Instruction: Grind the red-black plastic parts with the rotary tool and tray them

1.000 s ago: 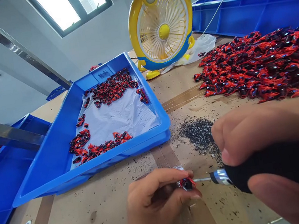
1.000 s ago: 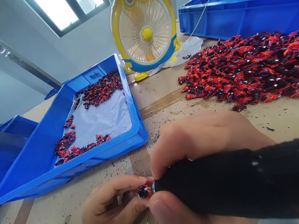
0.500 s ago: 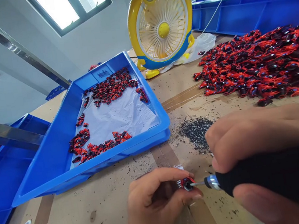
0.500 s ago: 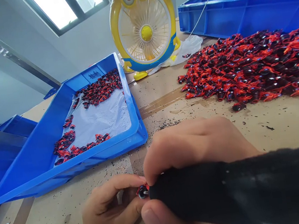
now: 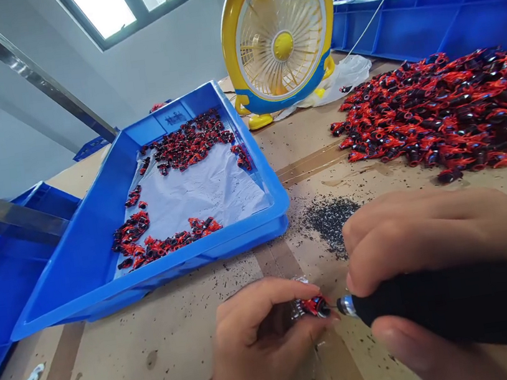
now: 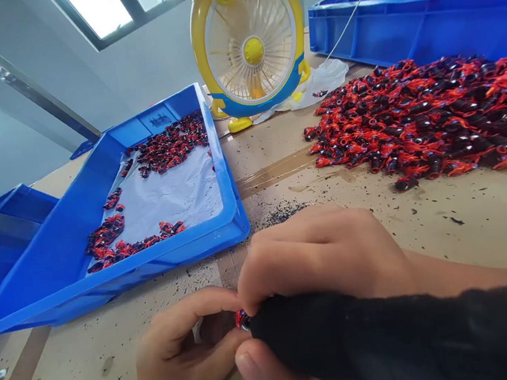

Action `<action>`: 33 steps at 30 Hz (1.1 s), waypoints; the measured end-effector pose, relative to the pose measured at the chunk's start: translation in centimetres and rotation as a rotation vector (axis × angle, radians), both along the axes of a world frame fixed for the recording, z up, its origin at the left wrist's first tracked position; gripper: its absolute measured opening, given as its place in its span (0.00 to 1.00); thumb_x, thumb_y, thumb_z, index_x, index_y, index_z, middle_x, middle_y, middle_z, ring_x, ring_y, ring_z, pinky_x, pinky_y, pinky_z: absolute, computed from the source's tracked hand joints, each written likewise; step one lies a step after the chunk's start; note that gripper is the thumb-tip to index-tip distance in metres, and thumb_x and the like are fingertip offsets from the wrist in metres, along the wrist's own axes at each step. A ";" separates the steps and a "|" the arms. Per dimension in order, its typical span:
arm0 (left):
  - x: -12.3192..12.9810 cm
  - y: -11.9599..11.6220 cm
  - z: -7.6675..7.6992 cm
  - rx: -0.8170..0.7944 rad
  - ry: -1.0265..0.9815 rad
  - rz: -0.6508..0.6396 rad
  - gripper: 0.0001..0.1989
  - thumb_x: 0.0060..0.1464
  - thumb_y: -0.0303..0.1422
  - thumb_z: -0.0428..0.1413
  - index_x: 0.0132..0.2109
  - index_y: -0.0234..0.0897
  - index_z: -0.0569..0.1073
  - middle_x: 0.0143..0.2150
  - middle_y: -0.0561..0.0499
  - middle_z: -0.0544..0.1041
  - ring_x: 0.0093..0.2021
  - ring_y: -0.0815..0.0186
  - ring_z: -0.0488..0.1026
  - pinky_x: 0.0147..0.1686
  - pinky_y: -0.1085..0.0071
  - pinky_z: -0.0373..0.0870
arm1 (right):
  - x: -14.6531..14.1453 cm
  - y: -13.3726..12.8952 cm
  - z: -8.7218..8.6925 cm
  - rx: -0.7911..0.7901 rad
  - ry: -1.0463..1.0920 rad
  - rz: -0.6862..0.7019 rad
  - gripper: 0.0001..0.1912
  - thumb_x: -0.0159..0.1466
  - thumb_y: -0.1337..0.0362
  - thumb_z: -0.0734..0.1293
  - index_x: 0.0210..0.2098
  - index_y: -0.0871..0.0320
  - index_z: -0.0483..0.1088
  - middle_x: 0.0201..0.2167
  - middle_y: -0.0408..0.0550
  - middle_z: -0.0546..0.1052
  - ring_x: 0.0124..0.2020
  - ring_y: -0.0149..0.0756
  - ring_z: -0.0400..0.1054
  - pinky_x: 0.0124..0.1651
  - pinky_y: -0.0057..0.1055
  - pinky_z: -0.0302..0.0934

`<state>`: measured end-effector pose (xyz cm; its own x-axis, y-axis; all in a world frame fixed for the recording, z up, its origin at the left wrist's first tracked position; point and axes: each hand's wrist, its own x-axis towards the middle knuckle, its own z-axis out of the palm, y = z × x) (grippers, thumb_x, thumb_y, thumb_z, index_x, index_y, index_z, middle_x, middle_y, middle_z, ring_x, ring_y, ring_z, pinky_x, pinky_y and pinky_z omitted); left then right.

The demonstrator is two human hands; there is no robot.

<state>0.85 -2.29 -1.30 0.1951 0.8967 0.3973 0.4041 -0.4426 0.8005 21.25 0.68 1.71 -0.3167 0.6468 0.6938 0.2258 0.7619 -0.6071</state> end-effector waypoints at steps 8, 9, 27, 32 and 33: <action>-0.2 -0.2 0.0 -0.030 0.018 -0.015 0.04 0.54 0.28 0.73 0.35 0.36 0.86 0.23 0.54 0.85 0.16 0.75 0.69 0.15 0.83 0.65 | 1.0 0.4 -0.8 0.013 -0.102 0.096 0.05 0.64 0.66 0.71 0.35 0.55 0.70 0.24 0.37 0.72 0.22 0.25 0.67 0.24 0.23 0.62; -0.2 -0.2 0.0 -0.042 0.014 -0.013 0.04 0.54 0.28 0.73 0.35 0.36 0.86 0.23 0.54 0.84 0.15 0.75 0.68 0.15 0.83 0.65 | 1.0 0.5 -0.8 0.022 -0.093 0.109 0.05 0.64 0.67 0.72 0.34 0.56 0.70 0.24 0.38 0.72 0.22 0.25 0.68 0.23 0.23 0.62; -0.3 -0.5 -1.0 -0.346 -0.390 -0.124 0.15 0.49 0.20 0.75 0.42 0.41 0.86 0.35 0.52 0.91 0.32 0.67 0.89 0.35 0.85 0.83 | 2.0 -0.2 -0.9 0.025 -0.012 -0.113 0.20 0.52 0.45 0.83 0.30 0.49 0.76 0.25 0.46 0.77 0.28 0.43 0.78 0.20 0.32 0.68; -0.3 -0.7 -1.2 -0.375 -0.445 -0.152 0.17 0.50 0.20 0.75 0.43 0.43 0.85 0.39 0.54 0.91 0.34 0.71 0.89 0.37 0.88 0.81 | 2.0 -0.6 -0.3 -0.069 0.073 -0.093 0.09 0.64 0.53 0.71 0.36 0.51 0.75 0.29 0.48 0.82 0.28 0.42 0.80 0.26 0.36 0.72; -0.3 -0.7 -1.3 -0.381 -0.457 -0.156 0.17 0.51 0.19 0.75 0.43 0.44 0.85 0.39 0.55 0.91 0.34 0.71 0.89 0.37 0.88 0.81 | 1.8 -0.7 -0.3 -0.080 0.085 -0.092 0.08 0.66 0.54 0.69 0.37 0.51 0.74 0.29 0.48 0.83 0.29 0.42 0.80 0.27 0.37 0.72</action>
<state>0.54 -3.04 -2.57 0.2212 0.9667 0.1285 -0.0635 -0.1172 0.9911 23.06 -0.02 1.42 -0.1956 0.7250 0.6604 0.2377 0.6884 -0.6853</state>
